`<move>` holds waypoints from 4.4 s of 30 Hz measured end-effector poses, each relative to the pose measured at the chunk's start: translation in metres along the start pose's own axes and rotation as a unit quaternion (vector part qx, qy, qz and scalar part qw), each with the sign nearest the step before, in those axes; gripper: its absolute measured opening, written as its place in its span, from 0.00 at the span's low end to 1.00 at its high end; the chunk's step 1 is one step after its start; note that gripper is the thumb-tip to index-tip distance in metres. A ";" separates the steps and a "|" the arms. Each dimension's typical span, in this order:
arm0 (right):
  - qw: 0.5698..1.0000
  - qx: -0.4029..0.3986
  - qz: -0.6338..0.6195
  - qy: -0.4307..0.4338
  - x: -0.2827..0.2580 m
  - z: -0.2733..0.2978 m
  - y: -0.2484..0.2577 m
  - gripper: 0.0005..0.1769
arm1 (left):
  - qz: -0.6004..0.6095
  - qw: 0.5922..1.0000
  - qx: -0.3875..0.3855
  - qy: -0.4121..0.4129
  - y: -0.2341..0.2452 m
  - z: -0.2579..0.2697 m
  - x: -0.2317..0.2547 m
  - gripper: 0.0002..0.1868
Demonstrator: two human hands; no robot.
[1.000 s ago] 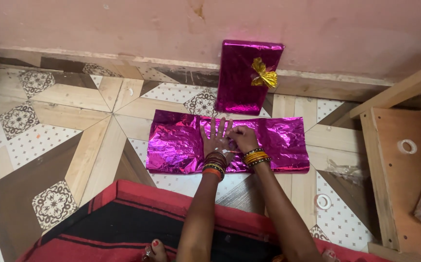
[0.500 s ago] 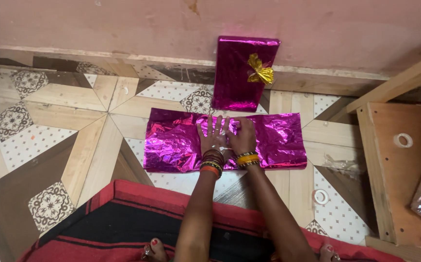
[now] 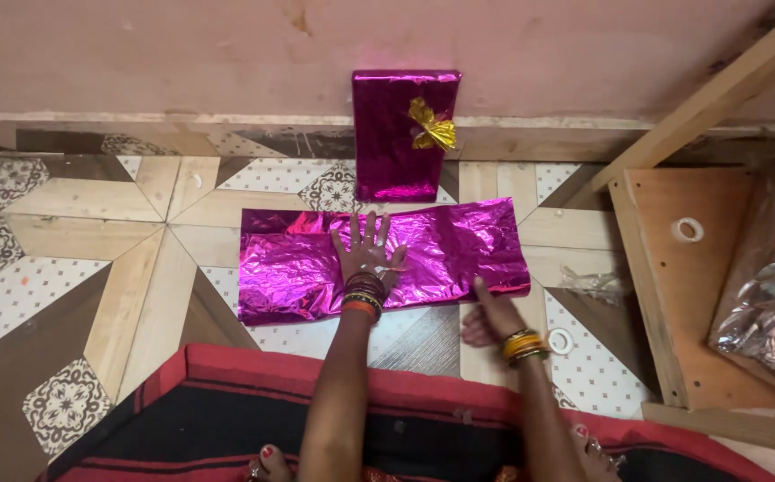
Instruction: The person wraps a rectangular object with pink metallic paper, folding the sides and securing them with clear tape. The person smooths the paper and tapes the edges to complete the wrapping.
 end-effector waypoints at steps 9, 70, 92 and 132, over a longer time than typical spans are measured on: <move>0.947 0.121 -0.297 0.026 0.024 -0.011 -0.059 0.33 | 0.021 0.991 -0.126 0.044 0.023 -0.025 0.009 0.43; 0.924 0.198 -0.134 0.298 -0.015 -0.061 0.057 0.07 | 0.108 0.965 -0.143 0.191 0.027 -0.039 0.052 0.70; 0.894 0.195 -0.102 0.391 -0.036 0.027 -0.075 0.11 | 0.007 0.982 -0.089 0.166 -0.015 -0.047 0.046 0.43; 0.772 0.183 0.115 0.598 -0.036 0.057 -0.104 0.22 | 0.174 0.979 -0.017 0.107 -0.060 -0.039 0.019 0.30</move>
Point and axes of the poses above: each hand's wrist, its own z-axis away from the middle knuckle, its own y-axis out of the back of the hand, x = y × z, the point moved 4 cm from there along -z, towards the middle knuckle, and after that the axes turned 11 degrees about x, right-handed, at the moved point
